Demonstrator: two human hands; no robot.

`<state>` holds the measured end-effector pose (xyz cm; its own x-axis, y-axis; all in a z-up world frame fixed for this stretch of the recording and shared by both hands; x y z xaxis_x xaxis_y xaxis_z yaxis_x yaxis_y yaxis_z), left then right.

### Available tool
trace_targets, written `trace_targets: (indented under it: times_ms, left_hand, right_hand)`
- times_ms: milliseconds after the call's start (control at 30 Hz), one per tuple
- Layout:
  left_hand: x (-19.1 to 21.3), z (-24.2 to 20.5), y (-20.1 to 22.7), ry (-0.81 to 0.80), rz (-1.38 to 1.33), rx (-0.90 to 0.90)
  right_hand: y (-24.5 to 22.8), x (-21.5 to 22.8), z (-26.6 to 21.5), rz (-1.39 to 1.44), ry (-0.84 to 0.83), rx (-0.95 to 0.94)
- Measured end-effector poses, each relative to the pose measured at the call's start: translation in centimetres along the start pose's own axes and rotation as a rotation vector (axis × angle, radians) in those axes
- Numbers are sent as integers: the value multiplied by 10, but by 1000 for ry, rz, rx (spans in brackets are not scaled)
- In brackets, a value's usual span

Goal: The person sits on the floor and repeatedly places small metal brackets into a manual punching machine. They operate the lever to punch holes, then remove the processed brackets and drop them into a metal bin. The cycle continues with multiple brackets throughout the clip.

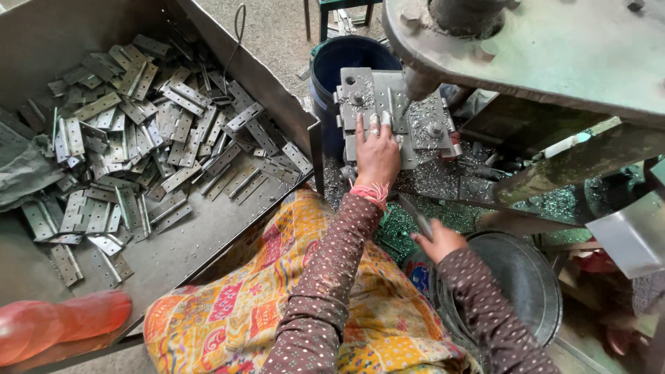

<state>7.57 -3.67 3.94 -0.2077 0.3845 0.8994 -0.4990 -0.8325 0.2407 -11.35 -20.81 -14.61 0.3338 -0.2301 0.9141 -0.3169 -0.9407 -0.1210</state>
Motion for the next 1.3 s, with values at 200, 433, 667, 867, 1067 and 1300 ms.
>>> trace_targets:
  times_ms: [200, 433, 667, 867, 1067, 1300]
  left_hand:
    - [3, -11, 1, 135, 0, -1]
    - [-1, -3, -2, -38, -36, 10]
    - [-20, 21, -9, -121, -9, 15]
    - [22, -11, -10, -65, -146, 1]
    - [78, -123, -87, 452, -34, -137]
    - [45, -227, -378, 163, 190, 618]
  right_hand:
    - [-7, -51, -12, 64, 169, 35]
    - [-2, 3, 6, -46, -20, -1]
    - [4, -46, -4, 69, 159, -3]
    - [22, -72, 8, 107, 138, 53]
    - [20, 29, -14, -77, 62, -87]
    - [-19, 83, -3, -22, 48, 53]
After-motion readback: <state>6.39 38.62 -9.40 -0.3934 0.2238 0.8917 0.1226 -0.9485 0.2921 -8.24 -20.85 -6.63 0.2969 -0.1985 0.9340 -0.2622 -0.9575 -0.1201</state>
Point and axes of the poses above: each hand's wrist, its own z-axis towards the middle knuckle, its own x-axis out of the back of the hand, y = z × x, the point moved 10 cm from there along z, towards the middle knuckle, and after that the axes turned 9 degrees about -z, right-handed, at the moved point
